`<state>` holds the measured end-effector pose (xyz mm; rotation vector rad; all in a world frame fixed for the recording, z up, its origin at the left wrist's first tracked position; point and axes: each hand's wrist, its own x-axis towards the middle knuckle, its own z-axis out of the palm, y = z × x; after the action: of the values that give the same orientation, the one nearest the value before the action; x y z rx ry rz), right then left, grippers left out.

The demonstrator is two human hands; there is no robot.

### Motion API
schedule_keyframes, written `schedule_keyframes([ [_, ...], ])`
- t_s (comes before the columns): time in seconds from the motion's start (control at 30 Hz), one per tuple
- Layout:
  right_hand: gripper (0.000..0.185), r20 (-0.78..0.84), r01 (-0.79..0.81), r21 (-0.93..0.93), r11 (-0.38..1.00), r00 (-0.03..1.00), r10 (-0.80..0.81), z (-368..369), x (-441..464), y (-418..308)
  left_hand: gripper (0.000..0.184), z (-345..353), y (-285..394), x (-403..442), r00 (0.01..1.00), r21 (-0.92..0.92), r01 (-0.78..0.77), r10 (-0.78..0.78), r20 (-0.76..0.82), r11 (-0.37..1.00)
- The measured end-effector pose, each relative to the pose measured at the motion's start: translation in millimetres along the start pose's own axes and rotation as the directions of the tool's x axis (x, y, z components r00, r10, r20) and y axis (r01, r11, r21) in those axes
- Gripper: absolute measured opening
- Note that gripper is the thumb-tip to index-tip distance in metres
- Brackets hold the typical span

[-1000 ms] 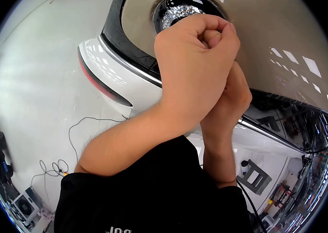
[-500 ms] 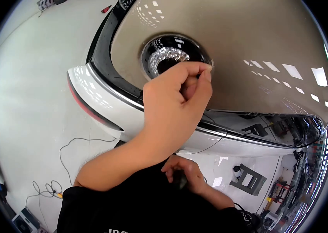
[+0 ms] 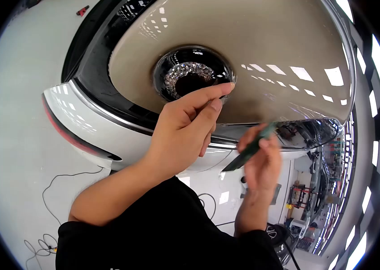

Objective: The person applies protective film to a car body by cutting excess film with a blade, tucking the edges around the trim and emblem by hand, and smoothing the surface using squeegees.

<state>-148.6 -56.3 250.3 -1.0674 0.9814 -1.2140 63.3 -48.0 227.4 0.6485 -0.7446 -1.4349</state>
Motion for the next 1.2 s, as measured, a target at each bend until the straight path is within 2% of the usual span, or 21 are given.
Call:
schedule_keyframes([
  [0.03, 0.035, 0.104, 0.203, -0.134, 0.97, 0.976, -0.19, 5, 5, -20, 0.038, -2, 0, 0, 1.0, 0.019, -0.001, 0.001, 0.007, 1.0],
  [0.07, 0.037, 0.131, 0.363, -0.403, 0.84, 0.931, -0.34, 22, 6, -39, 0.038, -3, 0, 1, 1.0, 0.036, 0.004, -0.005, 0.018, 0.999],
  [0.1, 0.036, 0.069, 0.474, -0.659, 0.584, 0.811, -0.581, 38, 14, -42, 0.038, -3, 0, 1, 1.0, 0.054, 0.009, -0.011, 0.028, 0.998],
  [0.13, 0.033, 0.212, 0.578, -0.754, 0.312, 0.664, -0.717, 41, 32, -42, 0.039, -2, 2, 1, 0.999, 0.041, 0.044, -0.045, 0.023, 0.998],
  [0.17, 0.029, 0.52, 0.644, -0.762, -0.076, 0.537, -0.664, 51, 47, -56, 0.039, -1, 0, 2, 0.999, 0.043, 0.048, -0.049, 0.022, 0.998],
  [0.2, 0.031, 0.554, 0.711, -0.702, -0.03, 0.52, -0.65, 54, 61, -53, 0.039, -1, -2, 2, 0.998, 0.045, 0.051, -0.051, 0.021, 0.998],
  [0.23, 0.027, 0.673, 0.737, -0.659, -0.148, 0.491, -0.553, 55, 71, -55, 0.039, -2, -2, 3, 0.999, 0.048, 0.048, -0.049, 0.014, 0.998],
  [0.3, 0.029, 0.753, 0.755, -0.607, -0.247, 0.447, -0.483, 63, 80, -54, 0.038, -7, -4, 2, 0.997, 0.045, 0.06, -0.062, 0.047, 0.997],
  [0.4, 0.029, 0.769, 0.75, -0.596, -0.287, 0.43, -0.474, 66, 81, -48, 0.037, -12, -7, 1, 0.993, 0.029, 0.09, -0.092, 0.074, 0.995],
  [0.5, 0.028, 0.735, 0.705, -0.651, -0.28, 0.495, -0.464, 67, 69, -42, 0.037, -16, -14, 5, 0.993, 0.036, 0.039, -0.043, 0.111, 0.999],
  [0.6, 0.029, 0.701, 0.672, -0.692, -0.265, 0.538, -0.467, 65, 62, -36, 0.039, -20, -23, 4, 0.989, 0.164, -0.078, 0.057, 0.133, 0.983],
  [0.7, 0.028, 0.694, 0.65, -0.701, -0.293, 0.528, -0.489, 65, 57, -26, 0.041, -18, -30, 2, 0.981, 0.22, -0.168, 0.141, 0.133, 0.961],
  [0.9, 0.03, 0.581, 0.563, -0.791, -0.241, 0.567, -0.584, 65, 41, 3, 0.049, -14, -34, -2, 0.977, 0.223, -0.19, 0.161, 0.14, 0.956],
  [0.93, 0.028, 0.568, 0.568, -0.793, -0.221, 0.557, -0.606, 63, 42, 8, 0.051, -14, -32, -4, 0.978, 0.236, -0.176, 0.143, 0.152, 0.956],
  [1.03, 0.025, 0.447, 0.499, -0.864, -0.07, 0.693, -0.565, 60, 31, 8, 0.056, -13, -24, -8, 0.978, 0.293, -0.139, 0.084, 0.193, 0.946],
  [1.13, 0.022, 0.385, 0.46, -0.887, 0.039, 0.785, -0.485, 52, 29, -14, 0.06, -13, -19, -10, 0.971, 0.349, -0.129, 0.046, 0.236, 0.928],
  [1.17, 0.022, 0.451, 0.576, -0.817, 0.014, 0.655, -0.606, 45, 38, -17, 0.062, -14, -19, -10, 0.968, 0.336, -0.126, 0.041, 0.248, 0.933],
  [1.2, 0.025, 0.558, 0.637, -0.762, -0.115, 0.556, -0.615, 52, 45, -28, 0.063, -13, -21, -10, 0.965, 0.32, -0.115, 0.03, 0.261, 0.94],
])
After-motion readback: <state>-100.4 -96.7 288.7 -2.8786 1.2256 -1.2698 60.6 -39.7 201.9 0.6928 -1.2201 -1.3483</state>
